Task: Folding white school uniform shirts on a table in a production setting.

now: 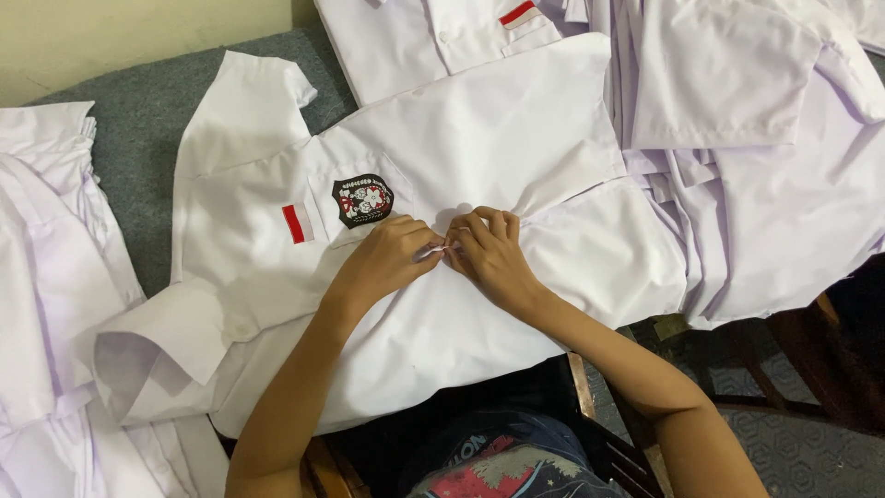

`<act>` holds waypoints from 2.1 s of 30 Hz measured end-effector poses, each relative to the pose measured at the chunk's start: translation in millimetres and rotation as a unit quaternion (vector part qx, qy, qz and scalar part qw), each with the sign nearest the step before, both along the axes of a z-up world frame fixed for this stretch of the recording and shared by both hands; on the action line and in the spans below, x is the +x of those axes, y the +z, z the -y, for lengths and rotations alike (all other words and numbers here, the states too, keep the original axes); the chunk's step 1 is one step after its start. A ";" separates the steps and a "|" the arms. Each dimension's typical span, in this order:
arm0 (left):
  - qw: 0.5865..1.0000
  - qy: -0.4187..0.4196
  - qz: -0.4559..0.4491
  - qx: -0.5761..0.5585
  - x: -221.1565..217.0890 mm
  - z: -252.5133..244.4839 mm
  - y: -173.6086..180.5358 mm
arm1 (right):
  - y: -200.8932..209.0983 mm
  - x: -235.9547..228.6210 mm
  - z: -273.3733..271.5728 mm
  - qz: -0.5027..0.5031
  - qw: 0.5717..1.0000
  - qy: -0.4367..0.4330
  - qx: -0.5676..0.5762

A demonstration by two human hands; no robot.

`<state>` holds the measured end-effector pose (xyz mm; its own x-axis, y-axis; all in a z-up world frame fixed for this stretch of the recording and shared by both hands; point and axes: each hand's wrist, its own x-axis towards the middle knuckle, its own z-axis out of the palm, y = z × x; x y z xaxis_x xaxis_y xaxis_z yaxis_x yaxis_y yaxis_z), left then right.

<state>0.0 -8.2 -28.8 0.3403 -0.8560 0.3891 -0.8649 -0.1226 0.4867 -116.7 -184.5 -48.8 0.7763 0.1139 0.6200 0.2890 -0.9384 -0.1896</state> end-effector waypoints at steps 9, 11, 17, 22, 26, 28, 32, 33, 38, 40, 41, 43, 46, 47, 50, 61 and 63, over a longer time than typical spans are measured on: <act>1.000 -0.001 -0.023 0.017 -2.6 -1.3 11.9 | -4.7 -2.1 0.3 0.011 0.999 -0.022 -0.043; 0.999 0.001 -0.038 0.018 -3.1 -0.6 10.1 | -5.7 -2.4 1.4 0.010 0.998 -0.021 -0.052; 0.998 0.008 -0.057 0.033 -3.4 1.1 6.0 | -3.5 -2.3 0.7 0.007 0.998 -0.011 -0.066; 0.997 0.011 -0.057 0.051 -3.5 0.3 -1.0 | -0.9 -2.7 0.6 0.010 0.998 -0.001 -0.064; 0.997 0.010 -0.047 0.061 -3.6 -0.6 4.0 | 0.6 -0.4 5.4 0.013 0.998 0.020 -0.061; 0.997 0.007 -0.045 0.062 -4.2 -1.6 12.6 | 4.4 2.3 15.6 0.011 0.998 0.034 -0.056; 0.998 0.003 -0.010 0.061 -1.8 -5.4 34.0 | 36.0 2.9 43.0 -0.057 0.987 0.148 0.003; 0.997 -0.002 -0.024 0.076 -0.7 -6.8 39.7 | 47.5 1.4 49.1 -0.080 0.981 0.174 0.015; 0.996 0.041 0.036 0.064 -1.3 -6.9 7.7 | 71.0 -9.1 90.5 -0.145 0.978 0.150 -0.011; 0.992 0.059 0.059 0.096 -2.5 -8.2 0.6 | 76.1 -13.2 105.7 -0.169 0.977 0.127 -0.014; 0.988 0.060 0.044 0.132 -2.1 -7.7 -0.4 | 81.5 -15.8 112.9 -0.173 0.980 0.095 -0.038; 0.984 0.059 0.031 0.166 -2.0 -7.2 -0.8 | 82.7 -20.1 132.1 -0.176 0.981 0.060 -0.062; 0.979 0.054 0.026 0.194 -2.3 -5.9 0.4 | 74.5 -26.0 164.1 -0.147 0.977 -0.059 -0.145; 0.978 0.051 0.033 0.201 -2.1 -6.2 -0.8 | 72.9 -29.2 170.6 -0.110 0.983 -0.068 -0.132; 0.976 0.051 0.046 0.206 -0.3 -5.4 -3.4 | 74.9 -32.0 174.1 -0.042 0.987 -0.083 -0.130; 0.968 0.051 0.019 0.244 -0.9 -5.0 3.5 | 56.3 -42.4 218.6 0.033 0.976 -0.128 -0.174; 0.967 0.054 0.017 0.247 -1.5 -4.7 4.6 | 67.0 -45.0 212.7 0.039 0.989 -0.113 -0.093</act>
